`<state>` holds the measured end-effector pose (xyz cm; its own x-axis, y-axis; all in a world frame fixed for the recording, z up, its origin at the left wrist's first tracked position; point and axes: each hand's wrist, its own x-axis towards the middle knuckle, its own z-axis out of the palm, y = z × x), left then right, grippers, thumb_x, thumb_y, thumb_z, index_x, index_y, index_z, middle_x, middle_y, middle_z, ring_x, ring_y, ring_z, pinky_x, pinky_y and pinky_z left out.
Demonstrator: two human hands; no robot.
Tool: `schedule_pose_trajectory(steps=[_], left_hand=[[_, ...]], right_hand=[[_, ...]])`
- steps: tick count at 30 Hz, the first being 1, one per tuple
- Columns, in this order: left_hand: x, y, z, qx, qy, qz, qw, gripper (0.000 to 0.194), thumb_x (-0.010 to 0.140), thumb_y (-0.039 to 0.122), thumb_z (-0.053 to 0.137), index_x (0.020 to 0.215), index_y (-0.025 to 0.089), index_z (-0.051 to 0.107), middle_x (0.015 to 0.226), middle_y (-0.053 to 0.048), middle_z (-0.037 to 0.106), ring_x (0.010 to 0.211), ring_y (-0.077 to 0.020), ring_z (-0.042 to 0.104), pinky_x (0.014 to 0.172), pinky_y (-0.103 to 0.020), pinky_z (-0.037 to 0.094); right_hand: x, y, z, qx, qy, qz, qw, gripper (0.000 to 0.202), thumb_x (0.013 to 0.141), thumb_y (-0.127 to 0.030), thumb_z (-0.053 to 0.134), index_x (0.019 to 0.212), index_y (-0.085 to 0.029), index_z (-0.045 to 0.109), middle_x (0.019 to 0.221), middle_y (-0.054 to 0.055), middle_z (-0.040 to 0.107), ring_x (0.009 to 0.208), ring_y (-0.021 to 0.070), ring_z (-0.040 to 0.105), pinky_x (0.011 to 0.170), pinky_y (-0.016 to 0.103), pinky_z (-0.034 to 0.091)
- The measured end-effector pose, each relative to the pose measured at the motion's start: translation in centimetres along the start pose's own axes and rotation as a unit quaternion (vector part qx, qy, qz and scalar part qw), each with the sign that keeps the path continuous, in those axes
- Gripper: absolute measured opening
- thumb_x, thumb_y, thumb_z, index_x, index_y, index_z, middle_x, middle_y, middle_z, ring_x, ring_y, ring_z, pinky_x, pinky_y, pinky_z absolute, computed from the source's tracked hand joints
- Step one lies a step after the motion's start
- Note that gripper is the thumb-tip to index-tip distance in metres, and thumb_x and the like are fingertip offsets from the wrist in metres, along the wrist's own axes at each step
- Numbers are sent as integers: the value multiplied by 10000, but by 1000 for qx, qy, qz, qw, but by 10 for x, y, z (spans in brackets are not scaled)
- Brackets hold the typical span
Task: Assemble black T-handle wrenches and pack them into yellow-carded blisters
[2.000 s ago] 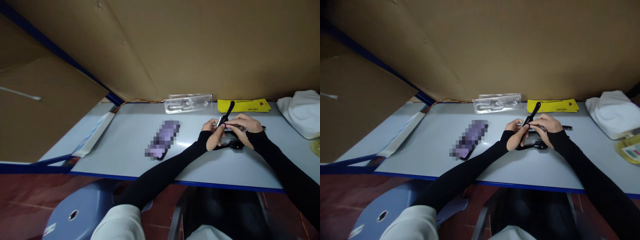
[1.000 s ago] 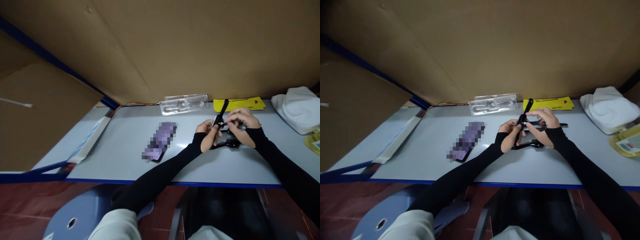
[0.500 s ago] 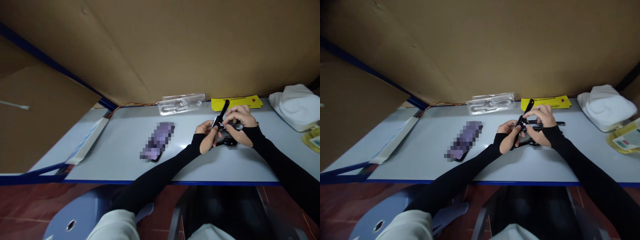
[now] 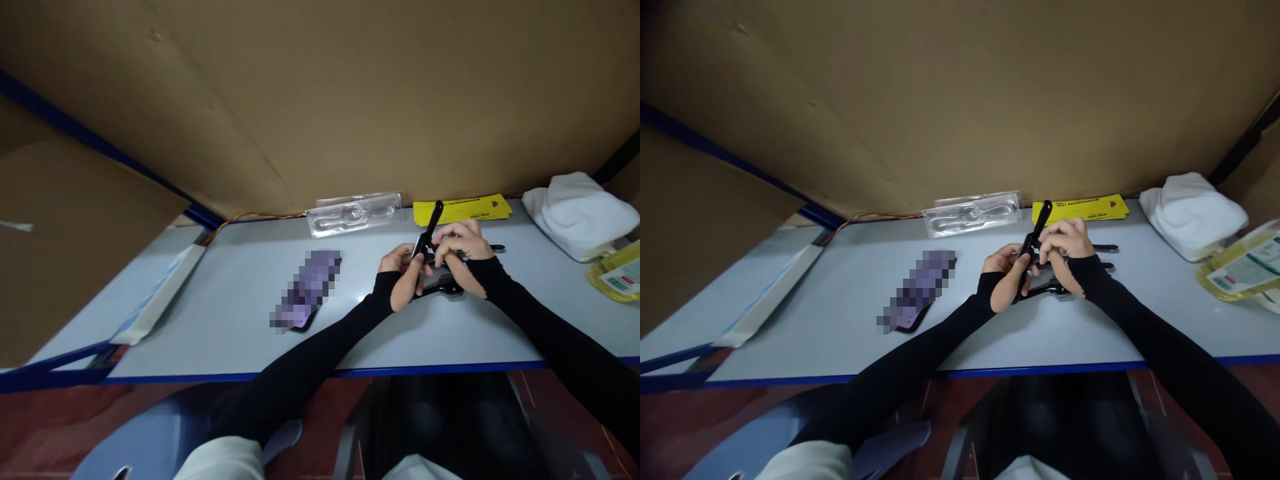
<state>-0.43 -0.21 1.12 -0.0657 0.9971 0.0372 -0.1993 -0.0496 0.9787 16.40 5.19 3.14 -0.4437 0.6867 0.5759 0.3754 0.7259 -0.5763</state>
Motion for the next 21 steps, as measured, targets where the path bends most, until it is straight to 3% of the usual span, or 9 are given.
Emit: schedule_pose_trajectory(steps=[4, 8, 12, 16, 19, 21], left_hand=[[0, -3, 0, 7, -1, 10, 1000, 543, 819, 652, 791, 957, 171, 581, 654, 14, 691, 301, -73, 476, 307, -209, 329], [1, -4, 1, 8, 7, 10, 1000, 529, 818, 642, 795, 942, 174, 582, 656, 9, 695, 298, -71, 466, 300, -210, 313], [2, -3, 1, 12, 9, 3, 1000, 532, 810, 632, 809, 954, 169, 590, 652, 9, 693, 299, -74, 471, 303, -210, 322], [3, -4, -1, 10, 18, 11, 1000, 561, 793, 659, 812, 946, 168, 588, 645, 7, 694, 291, -78, 473, 292, -209, 311], [3, -6, -1, 16, 18, 17, 1000, 558, 807, 661, 802, 952, 165, 592, 640, 13, 686, 291, -79, 478, 296, -210, 324], [2, -6, -1, 18, 15, 20, 1000, 561, 809, 665, 800, 955, 162, 599, 640, 16, 680, 296, -77, 477, 299, -209, 328]], right_hand=[[-1, 0, 2, 27, 14, 24, 999, 203, 820, -72, 703, 865, -250, 789, 1098, 94, 684, 1025, 268, 554, 679, 337, 518], [-1, -3, 2, 8, 2, 14, 1000, 349, 881, -21, 580, 657, -235, 742, 1026, 93, 714, 1063, 275, 546, 742, 361, 521], [-2, -4, 1, 4, 11, 22, 1000, 186, 850, -95, 693, 823, -251, 789, 1079, 89, 701, 1039, 274, 545, 718, 362, 523], [-3, -1, 3, 1, -1, 1, 1000, 296, 858, -55, 631, 655, -247, 729, 1020, 74, 723, 1090, 285, 527, 763, 373, 511], [-3, 0, 4, -11, 29, 11, 999, 163, 827, -116, 726, 893, -246, 798, 1040, 85, 721, 1035, 286, 537, 789, 406, 515], [-3, 0, 3, -17, 27, 23, 999, 205, 834, -144, 751, 996, -253, 810, 1030, 86, 719, 1013, 282, 547, 762, 394, 509]])
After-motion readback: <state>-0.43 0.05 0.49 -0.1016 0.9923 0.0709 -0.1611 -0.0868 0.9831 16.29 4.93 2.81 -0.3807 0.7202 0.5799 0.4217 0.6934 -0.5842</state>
